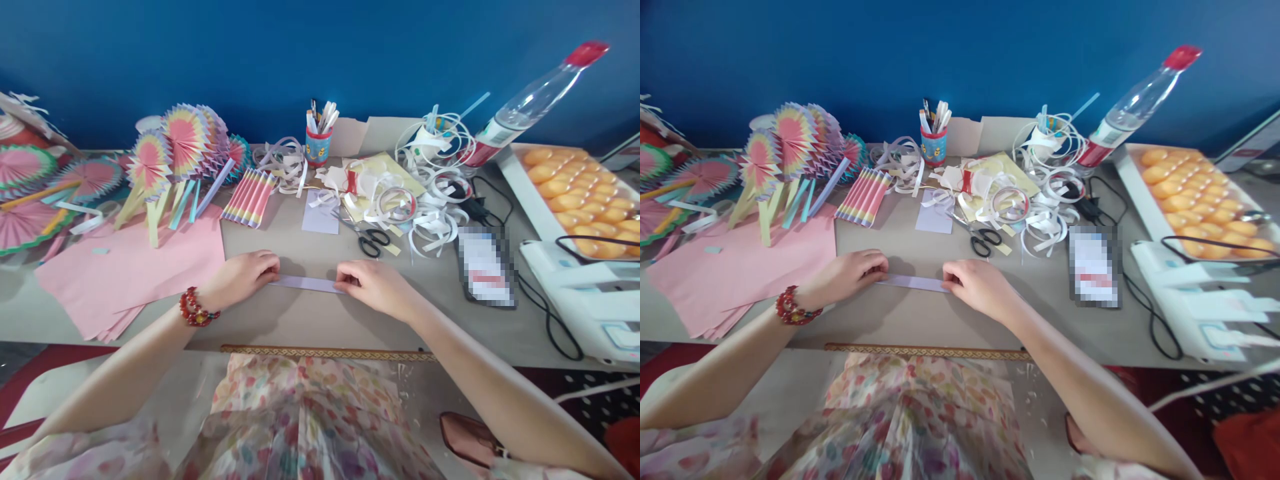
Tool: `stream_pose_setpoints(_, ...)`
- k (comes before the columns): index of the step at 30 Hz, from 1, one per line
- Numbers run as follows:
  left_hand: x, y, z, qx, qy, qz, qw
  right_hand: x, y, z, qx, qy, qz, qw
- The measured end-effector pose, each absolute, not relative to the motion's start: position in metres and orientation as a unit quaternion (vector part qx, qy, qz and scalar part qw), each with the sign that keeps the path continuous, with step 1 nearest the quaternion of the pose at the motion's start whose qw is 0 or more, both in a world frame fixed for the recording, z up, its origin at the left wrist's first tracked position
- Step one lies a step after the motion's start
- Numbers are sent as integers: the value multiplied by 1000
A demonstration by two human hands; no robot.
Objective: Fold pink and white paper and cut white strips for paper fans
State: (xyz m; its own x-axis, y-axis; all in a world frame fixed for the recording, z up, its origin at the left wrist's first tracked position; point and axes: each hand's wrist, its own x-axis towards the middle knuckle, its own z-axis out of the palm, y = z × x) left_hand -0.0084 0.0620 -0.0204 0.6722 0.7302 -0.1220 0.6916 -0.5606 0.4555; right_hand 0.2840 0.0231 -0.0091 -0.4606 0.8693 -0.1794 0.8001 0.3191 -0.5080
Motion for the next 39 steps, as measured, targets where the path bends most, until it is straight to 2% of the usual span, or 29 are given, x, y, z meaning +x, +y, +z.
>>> stream_pose_setpoints(15,-5,62,-16,882,407,28,236,279,20,-9,-524,-817,235,50)
stream_pose_setpoints(27,-7,65,-19,893,392,5,221,277,6,-19,-462,-879,82,80)
stream_pose_setpoints(31,-5,63,-18,889,403,7,217,272,3,-21,-382,-922,40,53)
stream_pose_setpoints(36,-10,60,-17,878,426,33,214,266,2,-19,-374,-927,-19,15)
stream_pose_setpoints(39,-8,47,-18,875,456,70,146,264,1,-18,-376,-926,-25,9)
